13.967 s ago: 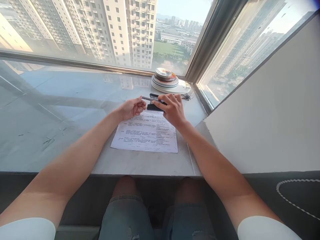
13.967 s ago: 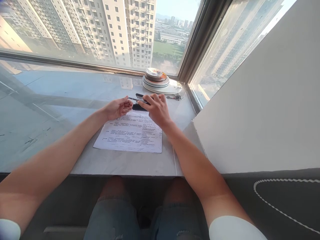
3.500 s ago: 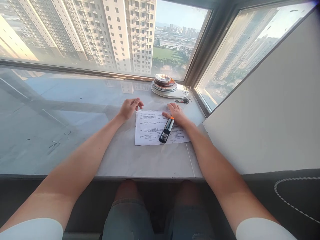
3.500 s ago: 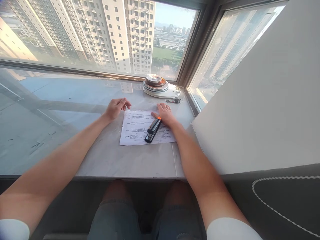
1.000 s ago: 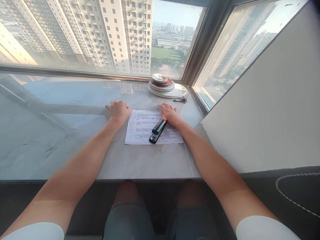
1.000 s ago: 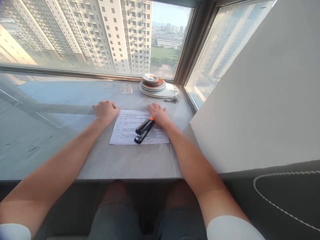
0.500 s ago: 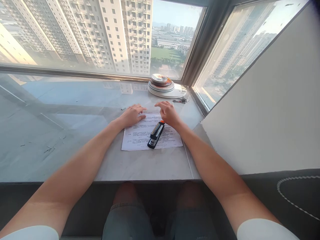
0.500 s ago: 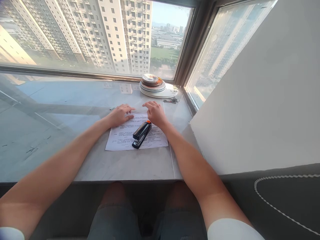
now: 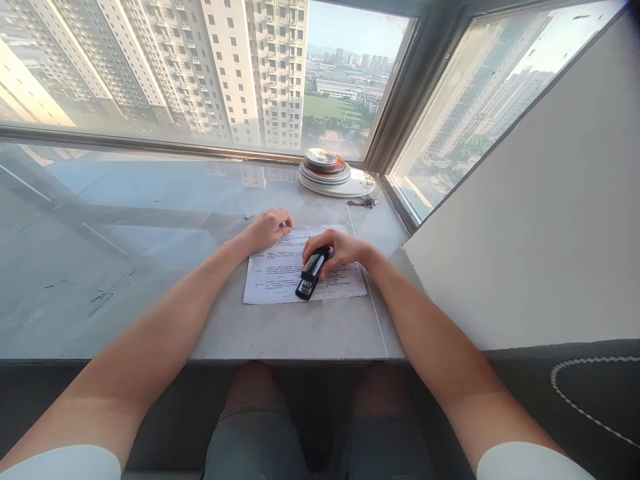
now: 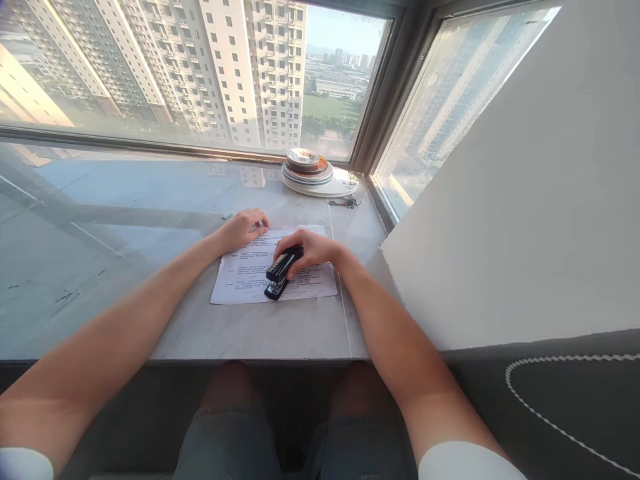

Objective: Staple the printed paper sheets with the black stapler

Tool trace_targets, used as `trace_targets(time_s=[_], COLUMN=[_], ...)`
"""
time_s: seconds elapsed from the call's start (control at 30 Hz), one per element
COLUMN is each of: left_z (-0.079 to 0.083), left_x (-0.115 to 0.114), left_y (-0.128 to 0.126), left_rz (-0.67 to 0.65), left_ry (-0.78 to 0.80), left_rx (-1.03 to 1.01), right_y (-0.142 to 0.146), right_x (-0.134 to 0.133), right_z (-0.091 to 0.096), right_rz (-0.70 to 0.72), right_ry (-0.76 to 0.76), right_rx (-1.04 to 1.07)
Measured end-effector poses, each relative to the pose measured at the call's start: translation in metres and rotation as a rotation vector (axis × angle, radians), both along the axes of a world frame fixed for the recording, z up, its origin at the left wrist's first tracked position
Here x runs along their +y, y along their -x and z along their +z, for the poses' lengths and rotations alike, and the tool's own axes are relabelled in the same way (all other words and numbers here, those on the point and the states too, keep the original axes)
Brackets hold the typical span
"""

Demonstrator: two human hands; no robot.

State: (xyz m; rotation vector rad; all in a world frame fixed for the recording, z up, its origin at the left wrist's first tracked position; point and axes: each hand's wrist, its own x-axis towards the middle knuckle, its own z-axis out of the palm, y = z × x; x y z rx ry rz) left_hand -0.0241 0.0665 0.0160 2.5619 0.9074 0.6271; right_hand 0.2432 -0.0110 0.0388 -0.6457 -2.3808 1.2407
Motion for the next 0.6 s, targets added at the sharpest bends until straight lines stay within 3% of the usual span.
trace_targets(time_s=[0.07,0.17,0.27,0.37,0.6], left_z=[0.0,0.0,0.0,0.0,0.001], left_x=[0.001,0.001,0.001,0.002,0.0], left_y=[0.001,0.001,0.001,0.001,0.004], left_rz=[0.003,0.021,0.038,0.043,0.041], left_ry=[0.008,0.0,0.015,0.036,0.067], left_rx=[-0.008,-0.008,-0.011,-0.028,-0.066], right_y=[-0.003,-0.007,-0.012,-0.016,-0.02], right_x=[0.0,0.003,0.011,0.021,0.023], right_z=[-0.004,-0.01,-0.016,-0.021,-0.022], right_rz=[-0.11,-0.408,-0.757,-0.997,-1.123], right_ry=[0.015,0.003,-0.081,-0.21,-0.406], right_rx=[0.046,0.19,0.365,0.425,0.126])
